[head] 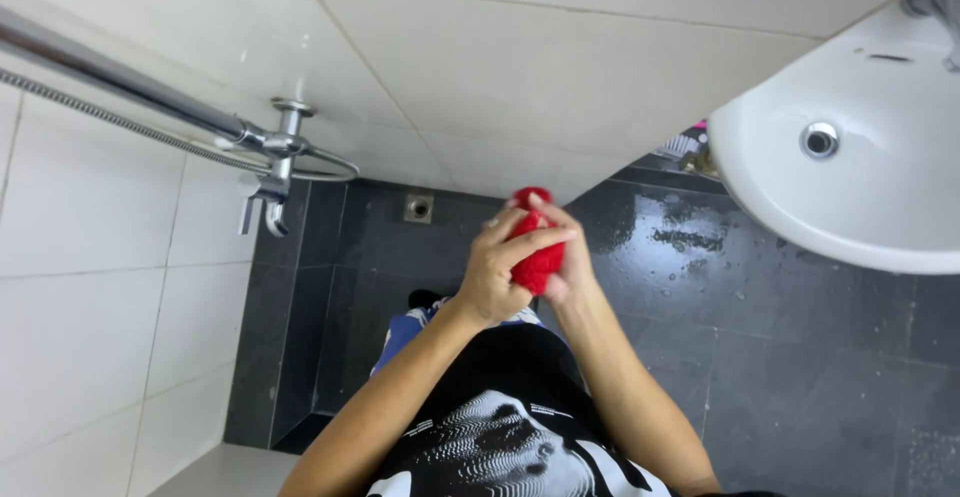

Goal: The person wipes the white tiled walls and the chrome shower fixtures with a red cloth. They clean the area around the shower head, the vertical pipe, and the floor drain, moving the cloth over various surfaces in the shower stall.

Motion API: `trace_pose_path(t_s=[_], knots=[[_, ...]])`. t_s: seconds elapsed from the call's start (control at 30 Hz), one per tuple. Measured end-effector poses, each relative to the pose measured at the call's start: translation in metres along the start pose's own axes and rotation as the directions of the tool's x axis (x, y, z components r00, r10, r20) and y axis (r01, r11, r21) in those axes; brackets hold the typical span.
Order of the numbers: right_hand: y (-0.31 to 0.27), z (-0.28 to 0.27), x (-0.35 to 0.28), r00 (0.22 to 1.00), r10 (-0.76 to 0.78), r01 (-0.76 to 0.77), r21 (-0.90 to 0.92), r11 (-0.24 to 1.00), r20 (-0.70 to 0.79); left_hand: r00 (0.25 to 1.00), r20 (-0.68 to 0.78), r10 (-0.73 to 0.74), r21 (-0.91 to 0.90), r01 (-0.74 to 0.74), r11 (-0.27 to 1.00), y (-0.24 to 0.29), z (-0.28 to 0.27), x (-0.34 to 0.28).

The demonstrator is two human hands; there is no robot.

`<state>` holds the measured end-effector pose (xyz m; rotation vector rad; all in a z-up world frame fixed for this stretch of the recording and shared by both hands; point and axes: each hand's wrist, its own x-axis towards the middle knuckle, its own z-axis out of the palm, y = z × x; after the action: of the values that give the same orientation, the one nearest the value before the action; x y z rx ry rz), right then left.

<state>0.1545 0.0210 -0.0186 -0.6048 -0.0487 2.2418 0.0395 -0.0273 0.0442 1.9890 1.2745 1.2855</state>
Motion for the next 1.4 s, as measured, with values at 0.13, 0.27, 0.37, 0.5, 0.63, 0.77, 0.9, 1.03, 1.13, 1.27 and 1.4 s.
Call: trace_pose_path(t_s=[0.13,0.27,0.37,0.5,0.63,0.77,0.9,1.03,1.13,1.27,1.4], knots=[[-0.011,-0.029,-0.003,0.996,-0.061,0.075,0.238,0.968,-0.065,0.966,0.258,0.003,-0.037,0.007,0.999,0.006,-0.006,0.010],[-0.012,-0.015,-0.004,0.979,-0.186,0.200,0.230,0.952,-0.085,0.855,0.507,0.106,-0.103,-0.062,0.993,0.016,-0.027,0.028],[-0.019,0.015,-0.013,0.979,-0.119,0.163,0.290,0.943,-0.164,0.820,0.554,0.145,-0.083,-0.118,0.989,0.015,-0.039,0.023],[-0.017,0.061,-0.021,0.978,-0.006,0.056,0.234,0.971,-0.210,0.851,0.379,0.365,0.057,-0.415,0.908,-0.017,-0.036,0.014],[-0.002,0.065,-0.007,0.994,0.058,-0.025,0.321,0.947,-0.093,0.849,0.268,0.455,0.156,-0.505,0.849,-0.021,-0.042,0.018],[0.022,0.062,0.004,0.997,0.026,-0.046,0.297,0.954,0.071,0.970,-0.042,0.239,0.050,-0.237,0.970,-0.019,-0.040,0.003],[0.034,0.076,0.015,0.999,-0.035,0.036,0.242,0.970,-0.009,0.791,-0.590,-0.163,-0.170,0.076,0.982,-0.012,-0.035,0.007],[0.042,0.108,0.016,0.992,-0.107,0.097,0.127,0.987,0.072,0.634,-0.651,-0.418,-0.510,0.043,0.859,-0.007,-0.062,0.027],[0.049,0.121,0.022,0.940,-0.215,0.219,0.016,0.976,0.266,0.525,-0.545,-0.654,-0.806,-0.114,0.581,-0.021,-0.069,0.028],[0.053,0.126,0.027,0.856,-0.371,0.446,-0.151,0.882,0.360,0.448,-0.411,-0.794,-0.911,-0.176,0.373,-0.021,-0.082,0.034],[0.055,0.131,0.025,0.610,-0.517,0.787,-0.381,0.485,0.600,0.466,-0.125,-0.876,-0.992,-0.091,0.092,-0.019,-0.094,0.037]])
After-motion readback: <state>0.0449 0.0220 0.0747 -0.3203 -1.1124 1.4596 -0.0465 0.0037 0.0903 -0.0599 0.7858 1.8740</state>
